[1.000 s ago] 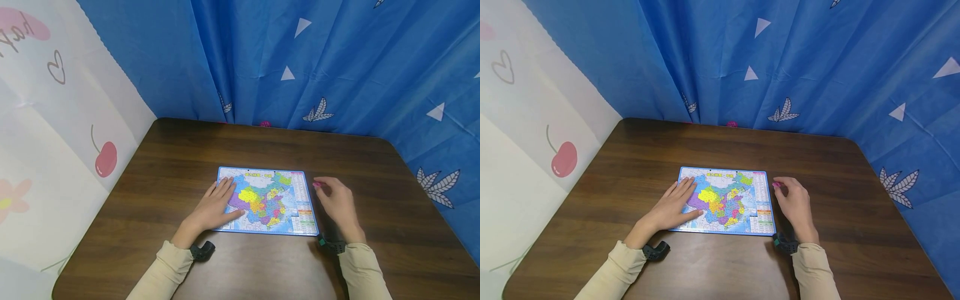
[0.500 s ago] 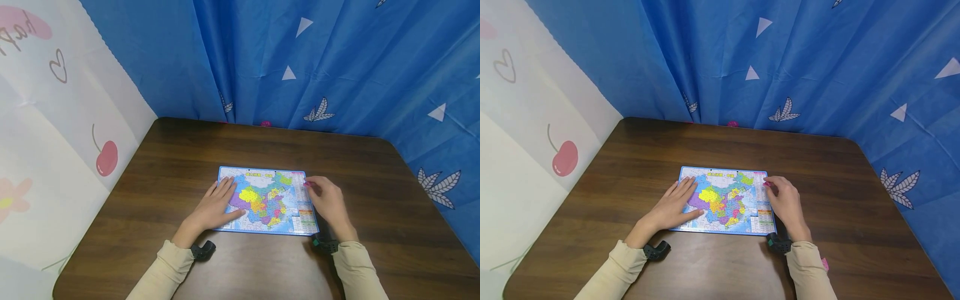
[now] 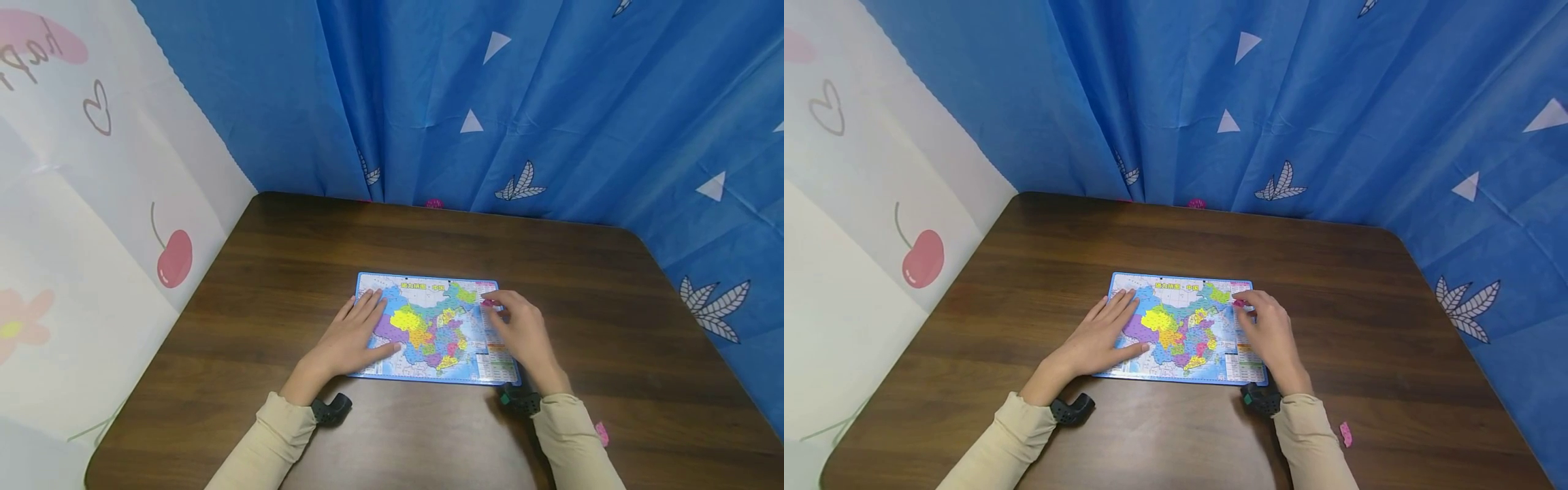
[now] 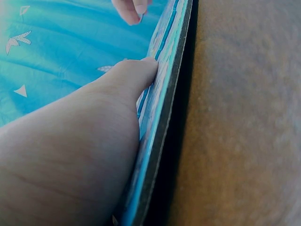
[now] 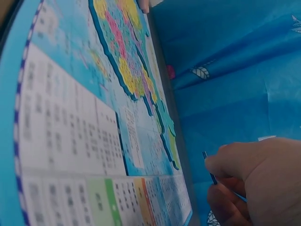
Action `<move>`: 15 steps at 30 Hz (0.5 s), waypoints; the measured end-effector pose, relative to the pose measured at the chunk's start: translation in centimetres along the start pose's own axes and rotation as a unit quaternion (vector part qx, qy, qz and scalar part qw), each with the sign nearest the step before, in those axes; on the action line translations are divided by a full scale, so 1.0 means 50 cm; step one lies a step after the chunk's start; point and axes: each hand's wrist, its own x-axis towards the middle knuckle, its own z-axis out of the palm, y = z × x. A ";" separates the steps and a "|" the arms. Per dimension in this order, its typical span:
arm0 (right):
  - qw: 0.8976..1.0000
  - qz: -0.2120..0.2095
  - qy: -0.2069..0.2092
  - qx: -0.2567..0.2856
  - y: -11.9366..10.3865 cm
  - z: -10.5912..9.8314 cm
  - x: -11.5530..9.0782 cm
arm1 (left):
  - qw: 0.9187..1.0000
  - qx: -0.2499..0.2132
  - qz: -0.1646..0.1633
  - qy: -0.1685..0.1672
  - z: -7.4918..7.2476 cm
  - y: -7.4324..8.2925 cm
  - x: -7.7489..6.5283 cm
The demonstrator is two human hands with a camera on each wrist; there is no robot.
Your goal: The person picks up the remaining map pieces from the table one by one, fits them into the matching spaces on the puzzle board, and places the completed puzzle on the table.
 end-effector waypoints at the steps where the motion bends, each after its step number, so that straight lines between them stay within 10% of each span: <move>1: 1.000 -0.001 -0.001 0.001 -0.001 0.002 0.001 | 1.000 0.001 0.000 0.000 0.000 0.000 0.000; 15: 0.999 -0.024 -0.017 0.016 -0.011 0.030 0.004 | 1.000 -0.001 0.002 0.000 0.003 -0.003 0.000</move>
